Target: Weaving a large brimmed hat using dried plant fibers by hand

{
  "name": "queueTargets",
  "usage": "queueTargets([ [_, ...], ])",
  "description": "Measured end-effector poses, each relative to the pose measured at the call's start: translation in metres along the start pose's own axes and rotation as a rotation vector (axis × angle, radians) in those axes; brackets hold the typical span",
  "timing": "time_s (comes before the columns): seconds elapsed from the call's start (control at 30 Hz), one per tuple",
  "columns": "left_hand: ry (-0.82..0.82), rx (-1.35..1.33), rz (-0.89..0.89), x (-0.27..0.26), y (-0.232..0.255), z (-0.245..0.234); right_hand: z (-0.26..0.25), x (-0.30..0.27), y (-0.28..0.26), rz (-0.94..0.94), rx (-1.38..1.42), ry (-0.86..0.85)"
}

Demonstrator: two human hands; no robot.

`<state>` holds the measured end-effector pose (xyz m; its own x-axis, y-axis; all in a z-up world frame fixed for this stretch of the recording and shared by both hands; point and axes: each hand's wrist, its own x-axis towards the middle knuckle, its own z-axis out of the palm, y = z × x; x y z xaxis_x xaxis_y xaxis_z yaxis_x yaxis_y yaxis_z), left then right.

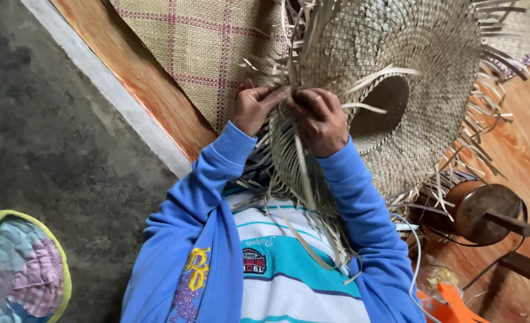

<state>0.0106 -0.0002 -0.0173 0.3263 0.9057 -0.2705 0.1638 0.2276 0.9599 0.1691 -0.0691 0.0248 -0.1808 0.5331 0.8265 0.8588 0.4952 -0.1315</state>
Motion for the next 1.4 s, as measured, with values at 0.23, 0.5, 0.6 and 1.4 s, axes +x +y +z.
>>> queueTargets([
  [0.23,0.016,0.034,0.195,-0.028,0.045,-0.009,-0.023,0.021,-0.031,0.021,0.043,-0.055],
  [0.5,0.045,-0.092,0.064,-0.041,0.064,-0.017,-0.044,0.015,-0.104,0.050,0.045,-0.276],
  [0.6,0.097,-0.145,0.081,-0.042,0.050,-0.016,-0.042,0.005,-0.106,0.020,0.140,-0.399],
  [1.4,0.284,-0.050,0.103,-0.073,0.005,0.000,-0.068,-0.024,-0.094,-0.013,-0.091,-0.566],
])
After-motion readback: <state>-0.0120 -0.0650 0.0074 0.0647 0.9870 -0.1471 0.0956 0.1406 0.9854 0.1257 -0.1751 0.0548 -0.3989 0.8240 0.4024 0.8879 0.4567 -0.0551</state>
